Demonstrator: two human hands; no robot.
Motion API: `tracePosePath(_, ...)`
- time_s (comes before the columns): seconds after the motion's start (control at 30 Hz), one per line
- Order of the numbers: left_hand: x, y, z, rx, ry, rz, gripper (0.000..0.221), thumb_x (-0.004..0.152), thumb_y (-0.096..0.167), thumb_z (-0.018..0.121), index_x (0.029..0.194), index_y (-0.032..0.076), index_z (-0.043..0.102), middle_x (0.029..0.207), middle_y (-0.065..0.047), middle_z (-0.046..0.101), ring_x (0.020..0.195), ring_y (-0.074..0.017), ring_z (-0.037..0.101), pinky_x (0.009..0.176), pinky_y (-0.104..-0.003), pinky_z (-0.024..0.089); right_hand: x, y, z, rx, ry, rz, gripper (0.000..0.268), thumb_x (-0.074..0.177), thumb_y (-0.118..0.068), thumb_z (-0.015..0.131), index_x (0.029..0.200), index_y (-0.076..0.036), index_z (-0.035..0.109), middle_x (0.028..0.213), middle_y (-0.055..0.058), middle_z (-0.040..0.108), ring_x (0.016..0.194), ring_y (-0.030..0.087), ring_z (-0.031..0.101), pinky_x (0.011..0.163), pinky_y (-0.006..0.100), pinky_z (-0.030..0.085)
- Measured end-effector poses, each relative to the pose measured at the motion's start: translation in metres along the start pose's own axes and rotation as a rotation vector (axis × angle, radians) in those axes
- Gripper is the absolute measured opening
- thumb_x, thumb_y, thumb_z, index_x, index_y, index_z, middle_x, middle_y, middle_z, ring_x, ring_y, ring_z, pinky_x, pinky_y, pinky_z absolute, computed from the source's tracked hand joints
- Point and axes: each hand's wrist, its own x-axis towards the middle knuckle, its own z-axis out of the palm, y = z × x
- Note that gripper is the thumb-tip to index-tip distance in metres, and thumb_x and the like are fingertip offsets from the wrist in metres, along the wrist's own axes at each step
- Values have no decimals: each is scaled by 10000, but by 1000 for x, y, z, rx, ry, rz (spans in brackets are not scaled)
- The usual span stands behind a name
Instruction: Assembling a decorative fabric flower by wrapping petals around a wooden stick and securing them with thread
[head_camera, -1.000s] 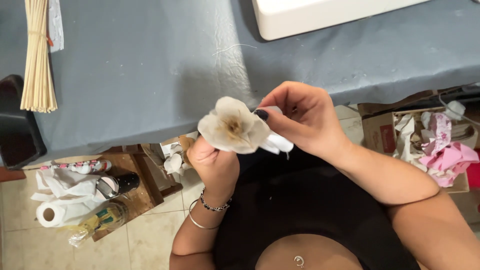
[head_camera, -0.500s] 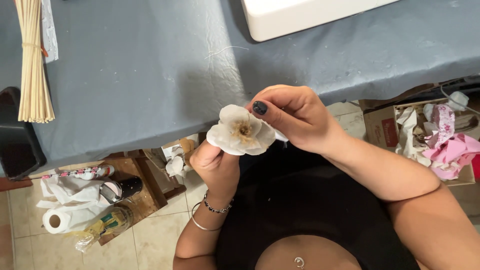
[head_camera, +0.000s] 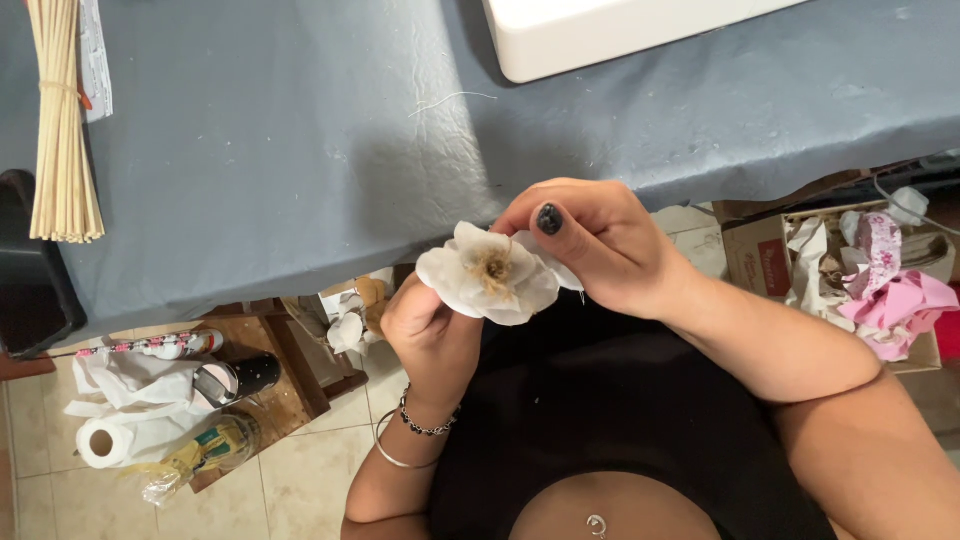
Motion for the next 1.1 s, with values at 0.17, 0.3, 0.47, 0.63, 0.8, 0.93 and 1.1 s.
tracePosePath(0.17,14,32,6,239,-17,-126,148,849,52,754,745,42,649,721,-8,623,692,-98,516,646,-292,471,-5,-19,-7,138,-33,230,463,1071,-310,420,1323,10,642,1237,91,727,1054,142,689,851,223,528)
tracePosePath(0.3,11,26,5,297,95,-106,324,799,-9,781,631,69,516,624,43,458,648,-72,395,583,-283,395,-14,-1,-8,322,-75,318,367,998,-68,573,1343,53,597,1169,147,738,1017,185,712,849,275,586)
tracePosePath(0.47,2,16,1,282,83,-3,81,905,50,737,915,-18,694,924,-125,725,821,-216,689,762,-366,596,-16,7,5,-113,164,66,65,909,-52,787,963,-61,752,1006,97,748,900,161,708,784,247,564)
tracePosePath(0.63,3,17,8,180,42,69,123,859,11,772,836,-16,654,869,-123,695,734,-209,637,644,-353,554,-22,26,20,-292,387,-182,120,897,-29,820,977,-15,732,958,147,698,780,207,719,713,267,607)
tracePosePath(0.8,9,16,8,252,60,123,90,874,48,786,868,8,706,920,-121,742,786,-247,725,677,-371,621,-27,29,18,-393,344,-152,216,933,-255,797,1120,-150,774,883,42,605,696,103,588,630,217,490)
tracePosePath(0.93,-2,7,7,205,21,62,107,862,30,768,866,-24,675,912,-143,727,760,-248,689,691,-375,585,-26,32,15,-241,256,-30,182,967,-230,725,1141,-187,760,872,-7,576,730,88,534,638,210,440)
tracePosePath(1.1,4,6,7,324,137,-34,311,877,21,696,658,87,486,637,52,469,642,-90,390,571,-296,363,-12,11,11,-270,161,-54,254,975,23,668,1178,-115,737,1088,6,768,855,135,623,752,246,559)
